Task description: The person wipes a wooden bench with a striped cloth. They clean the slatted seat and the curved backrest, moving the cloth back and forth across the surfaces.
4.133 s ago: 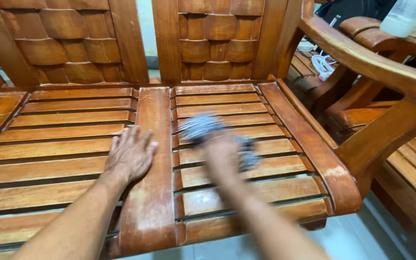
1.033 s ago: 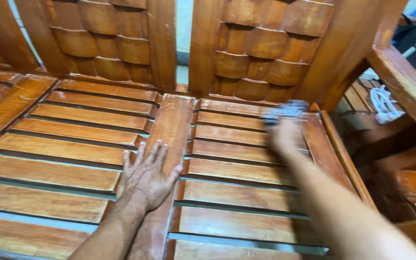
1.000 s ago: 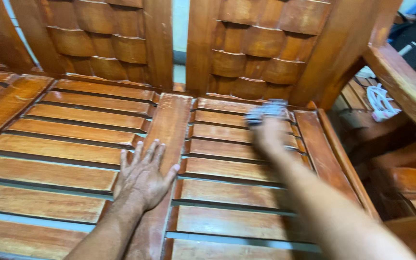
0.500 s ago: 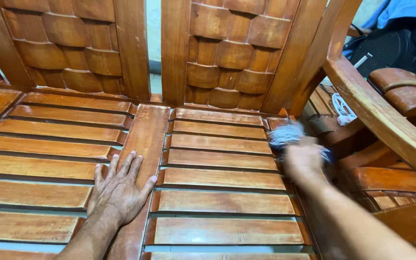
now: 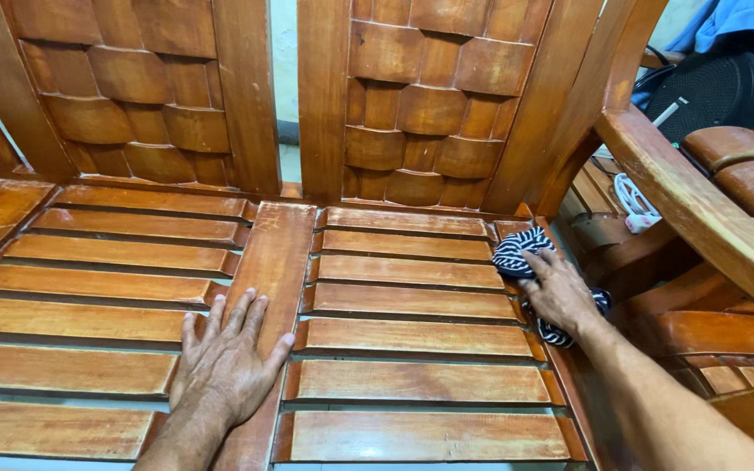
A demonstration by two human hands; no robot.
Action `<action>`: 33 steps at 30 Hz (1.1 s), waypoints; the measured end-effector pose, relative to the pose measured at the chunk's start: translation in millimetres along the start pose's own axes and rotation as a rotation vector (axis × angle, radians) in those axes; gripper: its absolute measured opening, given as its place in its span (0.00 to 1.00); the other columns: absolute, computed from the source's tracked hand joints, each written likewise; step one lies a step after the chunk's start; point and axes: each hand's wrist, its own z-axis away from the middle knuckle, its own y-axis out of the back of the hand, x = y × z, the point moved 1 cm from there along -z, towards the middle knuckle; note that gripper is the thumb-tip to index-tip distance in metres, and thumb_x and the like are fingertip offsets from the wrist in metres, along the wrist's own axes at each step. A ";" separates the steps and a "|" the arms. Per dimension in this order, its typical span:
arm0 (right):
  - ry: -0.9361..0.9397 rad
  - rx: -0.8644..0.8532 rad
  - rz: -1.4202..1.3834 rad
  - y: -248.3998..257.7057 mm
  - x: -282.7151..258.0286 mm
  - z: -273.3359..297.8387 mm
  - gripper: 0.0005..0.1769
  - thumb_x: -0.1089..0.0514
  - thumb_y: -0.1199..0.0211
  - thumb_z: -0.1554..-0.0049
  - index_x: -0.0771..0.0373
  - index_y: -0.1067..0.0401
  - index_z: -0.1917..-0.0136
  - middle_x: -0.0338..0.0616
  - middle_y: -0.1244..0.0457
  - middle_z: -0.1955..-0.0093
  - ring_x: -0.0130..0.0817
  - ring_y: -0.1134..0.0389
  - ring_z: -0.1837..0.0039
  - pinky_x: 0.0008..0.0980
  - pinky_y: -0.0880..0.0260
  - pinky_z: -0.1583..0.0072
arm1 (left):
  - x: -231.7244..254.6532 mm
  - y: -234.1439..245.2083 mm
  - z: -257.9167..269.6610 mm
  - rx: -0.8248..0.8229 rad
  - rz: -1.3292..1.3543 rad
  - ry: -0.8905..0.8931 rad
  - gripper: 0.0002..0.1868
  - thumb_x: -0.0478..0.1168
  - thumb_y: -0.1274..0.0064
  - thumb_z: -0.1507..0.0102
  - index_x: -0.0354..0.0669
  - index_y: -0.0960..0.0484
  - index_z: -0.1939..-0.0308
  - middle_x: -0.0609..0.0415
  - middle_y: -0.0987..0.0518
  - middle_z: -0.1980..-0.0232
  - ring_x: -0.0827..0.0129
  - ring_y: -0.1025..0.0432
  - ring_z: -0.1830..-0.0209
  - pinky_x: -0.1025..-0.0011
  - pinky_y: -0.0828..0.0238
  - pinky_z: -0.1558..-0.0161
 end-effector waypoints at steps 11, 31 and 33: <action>-0.062 -0.096 -0.633 -20.4 -306.4 -21.1 0.34 0.57 0.20 0.57 0.62 0.30 0.40 0.53 0.31 0.52 0.41 0.30 0.52 0.44 0.27 0.50 | -3.9 -10.8 -6.6 0.073 -0.028 -0.019 0.44 0.73 0.79 0.36 0.61 0.58 0.20 0.65 0.62 0.16 0.63 0.70 0.17 0.49 0.78 0.22; -0.382 0.124 -0.033 61.0 -150.8 73.3 0.24 0.63 0.37 0.52 0.62 0.24 0.41 0.61 0.36 0.40 0.57 0.38 0.39 0.51 0.35 0.39 | -7.0 -16.0 -7.7 0.108 -0.017 -0.019 0.44 0.74 0.78 0.37 0.63 0.56 0.21 0.68 0.61 0.17 0.64 0.70 0.17 0.50 0.78 0.22; -0.239 0.074 -0.096 48.4 -218.7 72.9 0.23 0.62 0.37 0.50 0.61 0.24 0.39 0.63 0.37 0.37 0.58 0.40 0.36 0.53 0.38 0.36 | -9.8 -19.5 -10.8 0.145 -0.007 -0.038 0.43 0.73 0.78 0.36 0.62 0.56 0.21 0.66 0.61 0.17 0.62 0.68 0.17 0.49 0.77 0.22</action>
